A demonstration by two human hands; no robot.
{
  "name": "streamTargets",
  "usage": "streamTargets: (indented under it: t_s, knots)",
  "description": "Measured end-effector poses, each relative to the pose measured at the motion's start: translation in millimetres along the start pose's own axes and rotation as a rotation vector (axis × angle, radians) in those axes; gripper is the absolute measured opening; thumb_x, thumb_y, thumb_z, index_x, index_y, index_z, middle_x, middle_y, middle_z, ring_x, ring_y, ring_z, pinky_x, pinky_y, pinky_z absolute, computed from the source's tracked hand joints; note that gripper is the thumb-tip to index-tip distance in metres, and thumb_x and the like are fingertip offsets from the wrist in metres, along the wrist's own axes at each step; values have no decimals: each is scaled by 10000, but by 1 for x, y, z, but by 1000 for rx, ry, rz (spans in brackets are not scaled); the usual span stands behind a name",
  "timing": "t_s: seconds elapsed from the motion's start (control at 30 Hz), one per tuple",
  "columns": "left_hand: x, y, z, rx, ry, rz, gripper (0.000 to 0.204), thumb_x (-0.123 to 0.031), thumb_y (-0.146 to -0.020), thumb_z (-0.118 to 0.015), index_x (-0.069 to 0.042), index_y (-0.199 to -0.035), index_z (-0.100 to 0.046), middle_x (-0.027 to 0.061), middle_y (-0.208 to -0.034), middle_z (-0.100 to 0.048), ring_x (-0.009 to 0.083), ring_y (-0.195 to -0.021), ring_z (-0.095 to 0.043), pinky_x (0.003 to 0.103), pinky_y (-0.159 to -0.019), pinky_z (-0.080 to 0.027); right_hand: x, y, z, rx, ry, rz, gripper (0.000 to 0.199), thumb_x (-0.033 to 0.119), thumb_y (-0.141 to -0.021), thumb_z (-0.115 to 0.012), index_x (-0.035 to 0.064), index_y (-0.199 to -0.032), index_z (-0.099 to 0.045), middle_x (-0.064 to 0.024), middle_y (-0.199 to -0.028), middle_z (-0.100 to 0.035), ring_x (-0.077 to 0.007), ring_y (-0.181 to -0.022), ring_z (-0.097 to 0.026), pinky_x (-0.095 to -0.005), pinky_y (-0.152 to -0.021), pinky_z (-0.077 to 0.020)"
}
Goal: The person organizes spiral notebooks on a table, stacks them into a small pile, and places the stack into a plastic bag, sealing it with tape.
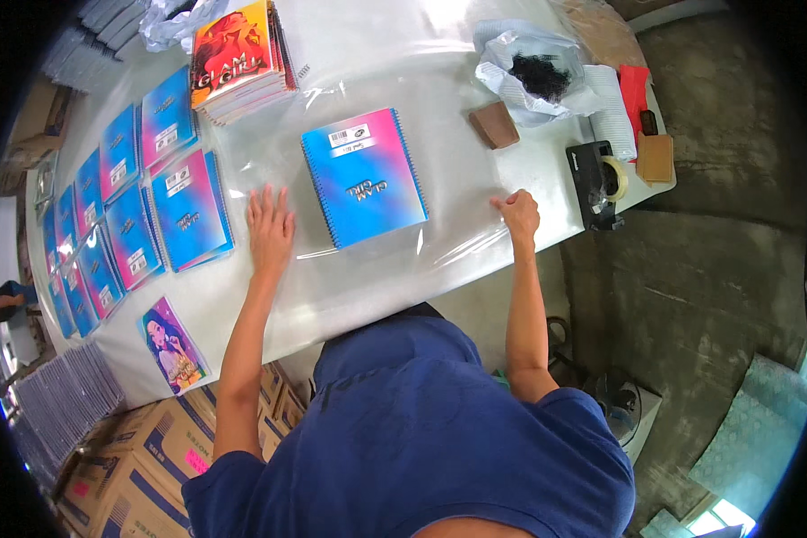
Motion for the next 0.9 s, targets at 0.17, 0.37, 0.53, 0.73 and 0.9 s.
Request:
streamTargets:
  t_s: [0.17, 0.37, 0.53, 0.73, 0.9]
  knots:
    - [-1, -2, 1, 5, 14, -9, 488, -209, -928, -516, -117, -1398, -421, 158, -1460, -344, 429, -1356, -257, 506, -1098, -230, 4, 1, 7, -24, 24, 150, 261, 272, -715, -769, 59, -773, -630, -103, -860, -661, -324, -805, -630, -429, -718, -476]
    - [5, 0, 3, 26, 63, 16, 501, -182, -916, -535, -141, -1402, -422, 162, -1470, -331, 433, -1374, -225, 533, -1097, -214, 37, 32, 44, -118, -97, 193, 88, 112, -777, -673, 41, -756, -626, -145, -807, -647, -340, -786, -627, -443, -785, -458]
    - [-15, -34, 42, -2, 123, 70, 521, -151, -908, -558, -151, -1408, -414, 162, -1489, -304, 419, -1390, -206, 553, -1098, -196, 67, 77, 70, -666, 168, 618, 45, 35, -746, -650, 15, -743, -609, -176, -836, -646, -320, -788, -617, -492, -845, -414]
    - [-116, -102, 63, 7, 825, 88, 684, -225, -881, -640, -86, -1456, -299, 210, -1448, -371, 355, -1361, -323, 361, -1093, -285, 121, 134, 77, -387, -180, 682, 149, -13, -748, -616, 51, -882, -607, -117, -746, -613, -283, -686, -611, -382, -600, -475]
    - [-180, -134, 26, 307, 859, 413, 819, -183, -859, -656, -102, -1492, -143, 234, -1418, -400, 329, -1309, -408, 333, -1037, -369, 191, 205, 69, -329, -123, 1063, 142, 29, -664, -632, 92, -765, -554, -33, -650, -565, -201, -643, -552, -361, -653, -369]
Point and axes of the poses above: each hand's wrist, its own y-axis away from the middle knuckle, its own z-axis out of the back of the hand, x = y × z, the point moved 8 cm from there along -y, towards the middle knuckle
